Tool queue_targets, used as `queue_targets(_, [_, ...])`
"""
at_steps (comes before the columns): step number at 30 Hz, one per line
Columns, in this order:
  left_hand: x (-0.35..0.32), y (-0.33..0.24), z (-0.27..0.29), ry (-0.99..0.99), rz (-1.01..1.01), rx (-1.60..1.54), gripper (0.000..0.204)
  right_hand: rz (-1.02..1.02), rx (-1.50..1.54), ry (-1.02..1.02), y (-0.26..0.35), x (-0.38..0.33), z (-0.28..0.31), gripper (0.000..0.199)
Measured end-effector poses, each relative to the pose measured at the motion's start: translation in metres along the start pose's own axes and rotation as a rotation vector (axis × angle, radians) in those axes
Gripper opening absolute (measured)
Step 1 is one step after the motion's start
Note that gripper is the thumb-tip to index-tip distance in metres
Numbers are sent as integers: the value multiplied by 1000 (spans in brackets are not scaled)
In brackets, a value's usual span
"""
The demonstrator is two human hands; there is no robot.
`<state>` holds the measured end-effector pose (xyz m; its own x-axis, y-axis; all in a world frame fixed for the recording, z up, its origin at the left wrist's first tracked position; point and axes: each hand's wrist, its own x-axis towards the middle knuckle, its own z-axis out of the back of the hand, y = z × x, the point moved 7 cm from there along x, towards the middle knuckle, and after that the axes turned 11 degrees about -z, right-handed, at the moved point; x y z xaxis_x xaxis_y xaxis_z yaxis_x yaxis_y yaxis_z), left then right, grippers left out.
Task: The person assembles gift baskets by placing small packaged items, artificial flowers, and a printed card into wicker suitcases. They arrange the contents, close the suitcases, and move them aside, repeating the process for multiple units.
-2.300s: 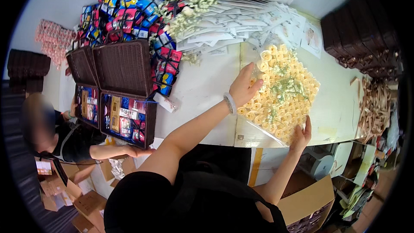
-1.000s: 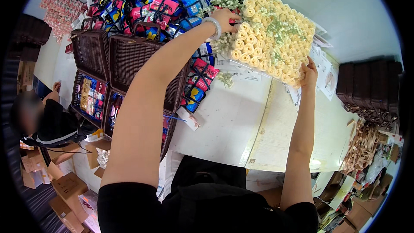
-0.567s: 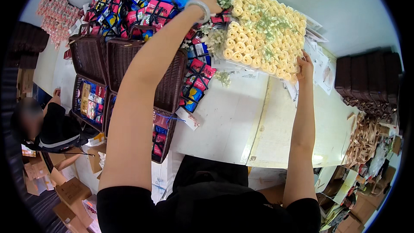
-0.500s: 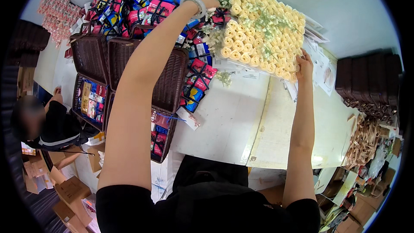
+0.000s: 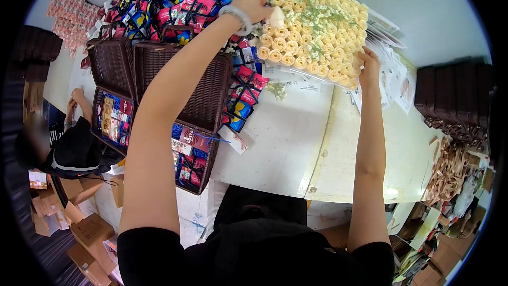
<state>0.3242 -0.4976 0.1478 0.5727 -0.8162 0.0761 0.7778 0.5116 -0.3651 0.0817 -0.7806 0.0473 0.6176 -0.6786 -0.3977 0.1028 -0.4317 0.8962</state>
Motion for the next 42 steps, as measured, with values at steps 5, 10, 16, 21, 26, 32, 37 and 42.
queue_targets(5, [-25, 8, -23, 149, 87, -4, 66, 72, -5, 24, 0, -9, -6, 38])
queue_targets(10, [-27, 4, -41, 64, 196, -318, 98, 91, -71, -7, 4, -6, -7, 35])
queue_targets(16, [-20, -28, -41, -135, 33, -109, 91, 172, -98, 12, 8, 10, -9, 35])
queue_targets(21, [-23, -36, -36, -228, 73, -20, 49, 140, -131, -1, 4, 17, -1, 36])
queue_targets(26, [-28, -48, -25, -314, -110, 220, 32, 172, -219, -14, -1, 13, 10, 43])
queue_targets(32, [-44, -32, -4, -395, 116, -626, 34, 453, -453, -215, 28, -28, 7, 51])
queue_targets(37, [-132, -100, -65, -2, 352, -1549, 29, 464, -369, 54, 27, -136, -28, 45])
queue_targets(42, [-218, -144, -143, 332, 496, -1589, 36, 127, -686, 672, -66, -229, -72, 75])
